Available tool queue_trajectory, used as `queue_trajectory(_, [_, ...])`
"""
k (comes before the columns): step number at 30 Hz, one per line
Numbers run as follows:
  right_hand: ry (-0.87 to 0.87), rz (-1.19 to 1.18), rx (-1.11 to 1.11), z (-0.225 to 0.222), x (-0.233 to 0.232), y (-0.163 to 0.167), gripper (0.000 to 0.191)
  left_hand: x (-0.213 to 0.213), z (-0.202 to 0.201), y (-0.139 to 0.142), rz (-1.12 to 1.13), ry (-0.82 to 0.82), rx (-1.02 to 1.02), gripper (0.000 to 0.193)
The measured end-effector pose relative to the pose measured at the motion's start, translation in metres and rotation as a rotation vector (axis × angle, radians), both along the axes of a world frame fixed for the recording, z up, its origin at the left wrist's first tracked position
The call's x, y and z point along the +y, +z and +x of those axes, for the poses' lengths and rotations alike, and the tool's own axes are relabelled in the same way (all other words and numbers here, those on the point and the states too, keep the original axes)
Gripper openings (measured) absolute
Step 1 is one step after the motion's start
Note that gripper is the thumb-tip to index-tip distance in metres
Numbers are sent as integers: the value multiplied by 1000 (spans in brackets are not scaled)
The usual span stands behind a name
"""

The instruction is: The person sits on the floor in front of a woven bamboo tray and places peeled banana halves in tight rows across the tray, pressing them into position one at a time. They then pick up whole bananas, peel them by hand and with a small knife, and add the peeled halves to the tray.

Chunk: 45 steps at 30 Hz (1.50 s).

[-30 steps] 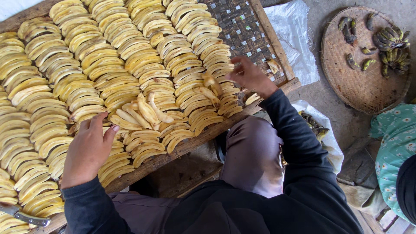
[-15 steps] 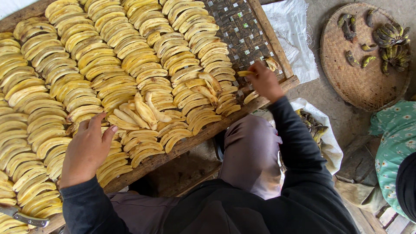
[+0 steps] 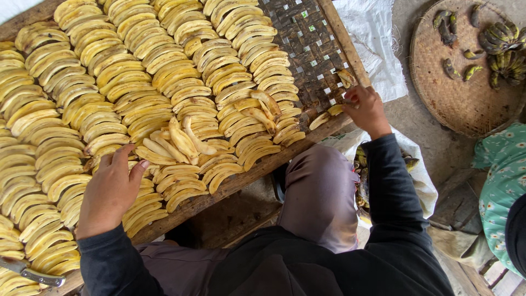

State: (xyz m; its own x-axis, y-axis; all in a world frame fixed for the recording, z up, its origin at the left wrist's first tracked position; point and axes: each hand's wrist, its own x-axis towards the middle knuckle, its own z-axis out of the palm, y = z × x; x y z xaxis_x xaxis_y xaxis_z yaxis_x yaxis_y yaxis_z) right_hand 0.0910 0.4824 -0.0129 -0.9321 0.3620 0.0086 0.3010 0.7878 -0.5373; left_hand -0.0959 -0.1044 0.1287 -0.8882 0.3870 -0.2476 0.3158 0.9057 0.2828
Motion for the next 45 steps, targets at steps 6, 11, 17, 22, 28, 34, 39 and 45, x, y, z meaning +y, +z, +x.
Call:
queue_trajectory(6, [-125,241,70,-47,24,0,24,-1,2,2,22,-14,42,52])
queue_trajectory(11, [-69,322,-19,-60,14,-3,42,0,5,5,46,-19,71,51])
queue_trajectory(17, [95,31,-112,-40,28,10,33,1,6,9,29,-17,40,53])
queue_trajectory(22, [194,-46,-282,-22,40,39,26,0,4,8,28,-16,34,53])
queue_trajectory(28, [257,339,-361,-22,16,54,15,2,1,-1,6,-17,18,53])
queue_trajectory(34, [309,398,-299,-26,12,43,11,0,-1,-3,-4,-4,-1,53])
queue_trajectory(39, [219,350,-147,-21,22,41,16,-2,1,-3,26,-24,28,53])
queue_trajectory(45, [156,47,22,-18,15,76,24,0,3,0,6,-16,16,54])
